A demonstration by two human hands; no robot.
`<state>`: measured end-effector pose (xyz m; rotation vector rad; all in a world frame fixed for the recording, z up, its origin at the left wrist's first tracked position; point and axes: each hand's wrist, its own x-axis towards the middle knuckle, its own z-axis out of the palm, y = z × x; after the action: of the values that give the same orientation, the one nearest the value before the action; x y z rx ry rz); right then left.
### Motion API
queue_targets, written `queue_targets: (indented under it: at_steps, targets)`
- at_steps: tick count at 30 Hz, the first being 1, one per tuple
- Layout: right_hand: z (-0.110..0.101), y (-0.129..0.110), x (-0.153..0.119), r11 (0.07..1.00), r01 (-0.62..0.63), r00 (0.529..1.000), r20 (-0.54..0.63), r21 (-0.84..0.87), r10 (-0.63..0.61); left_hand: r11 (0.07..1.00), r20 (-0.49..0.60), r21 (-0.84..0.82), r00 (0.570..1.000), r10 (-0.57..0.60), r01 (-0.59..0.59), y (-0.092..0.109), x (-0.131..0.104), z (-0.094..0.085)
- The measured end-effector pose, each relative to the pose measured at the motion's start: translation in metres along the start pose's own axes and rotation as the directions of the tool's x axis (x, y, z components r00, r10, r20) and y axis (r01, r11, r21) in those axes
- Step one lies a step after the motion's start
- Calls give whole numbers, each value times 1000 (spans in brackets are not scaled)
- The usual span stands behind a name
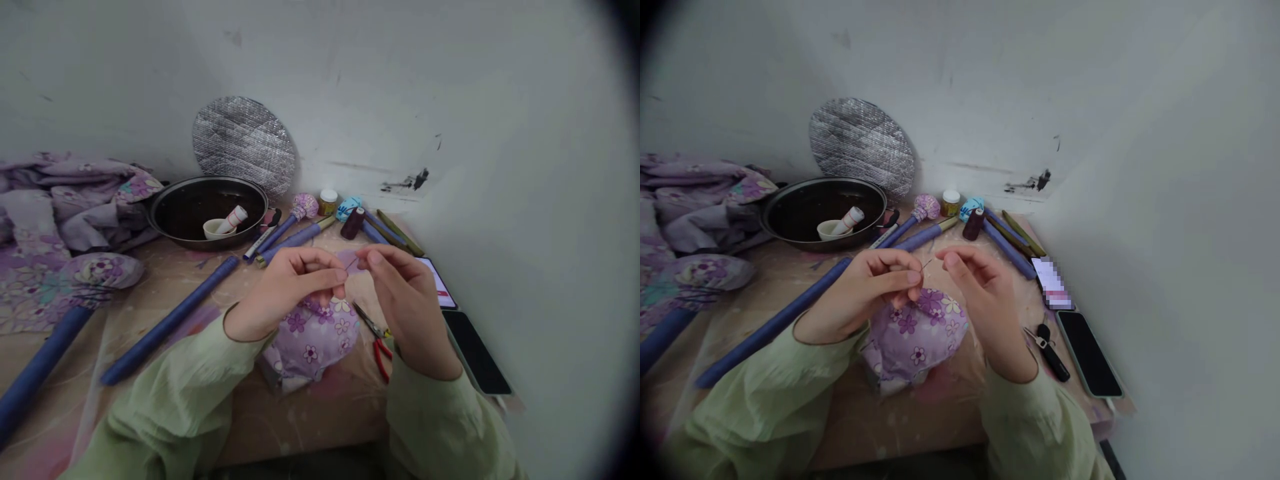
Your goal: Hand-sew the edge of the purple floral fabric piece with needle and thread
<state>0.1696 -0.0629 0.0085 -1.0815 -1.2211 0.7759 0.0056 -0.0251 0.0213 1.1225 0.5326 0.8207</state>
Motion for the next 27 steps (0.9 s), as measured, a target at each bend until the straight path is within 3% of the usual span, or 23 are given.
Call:
queue_targets:
  at_steps: [8,15,22,27]
  targets:
    - [10,-2,-7,989,-42,997,75,138,32,1000,4,6,1000,21,-21,0,0,2]
    - [19,-4,-7,989,4,1000,-22,147,-1,997,18,75,1000,19,-20,4,0,2]
    - [22,-6,-2,978,103,995,0,183,-104,947,37,280,988,150,-155,6,-1,-5]
    - [20,-2,0,981,80,996,-48,179,-72,816,79,517,963,256,-260,10,-3,-13]
